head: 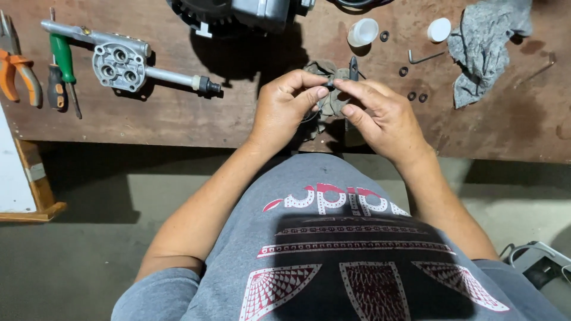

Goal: The person is reassembling a mechanical pump head on a workbench, which involves cleaning internal chambers with a brush, removing old seals, and installing new components and O-rings.

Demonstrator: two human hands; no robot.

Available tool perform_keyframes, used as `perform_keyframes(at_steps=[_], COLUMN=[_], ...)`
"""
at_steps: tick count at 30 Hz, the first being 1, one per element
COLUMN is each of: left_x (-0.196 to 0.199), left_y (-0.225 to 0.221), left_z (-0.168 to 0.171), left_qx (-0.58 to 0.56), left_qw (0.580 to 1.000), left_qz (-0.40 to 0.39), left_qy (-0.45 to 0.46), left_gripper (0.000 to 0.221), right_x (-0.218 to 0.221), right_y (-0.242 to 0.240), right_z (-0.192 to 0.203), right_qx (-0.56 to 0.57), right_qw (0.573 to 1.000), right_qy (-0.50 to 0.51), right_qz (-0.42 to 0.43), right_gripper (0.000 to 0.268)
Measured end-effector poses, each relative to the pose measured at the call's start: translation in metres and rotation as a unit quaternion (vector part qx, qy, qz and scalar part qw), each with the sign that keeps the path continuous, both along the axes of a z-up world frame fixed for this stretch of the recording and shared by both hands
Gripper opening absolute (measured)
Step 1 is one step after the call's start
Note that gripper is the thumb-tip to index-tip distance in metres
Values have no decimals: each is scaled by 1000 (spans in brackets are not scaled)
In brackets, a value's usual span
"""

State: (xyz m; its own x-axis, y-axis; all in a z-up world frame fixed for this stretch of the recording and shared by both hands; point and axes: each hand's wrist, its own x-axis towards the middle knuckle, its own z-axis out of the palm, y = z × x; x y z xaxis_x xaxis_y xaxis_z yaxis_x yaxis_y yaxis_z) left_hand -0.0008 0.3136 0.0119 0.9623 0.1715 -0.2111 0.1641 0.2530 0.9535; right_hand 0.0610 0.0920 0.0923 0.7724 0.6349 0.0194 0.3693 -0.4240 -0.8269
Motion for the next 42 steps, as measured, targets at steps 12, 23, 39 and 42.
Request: perform_keyframes(at_steps=[12,23,39,42], left_x=[-4,-6,-5,-6], left_y=[-4,-3,14,14], left_z=[-4,-9,5,6], left_qx=[-231,-279,-334,-326], left_qw=[966,953,928,929], left_qz=[-2,-2,-33,-38], left_qy=[120,121,164,171], left_gripper=[37,33,35,32], right_x=[-8,-4,-5,-9], right_y=[2,11,22,22], right_z=[-2,-13,-9,-9], right_qx=[16,54,112,77], right_qw=[997,998,993,997], right_qy=[-79,-37,24,1], right_qz=[-14,-2,2,11], right_gripper=[27,34,43,40])
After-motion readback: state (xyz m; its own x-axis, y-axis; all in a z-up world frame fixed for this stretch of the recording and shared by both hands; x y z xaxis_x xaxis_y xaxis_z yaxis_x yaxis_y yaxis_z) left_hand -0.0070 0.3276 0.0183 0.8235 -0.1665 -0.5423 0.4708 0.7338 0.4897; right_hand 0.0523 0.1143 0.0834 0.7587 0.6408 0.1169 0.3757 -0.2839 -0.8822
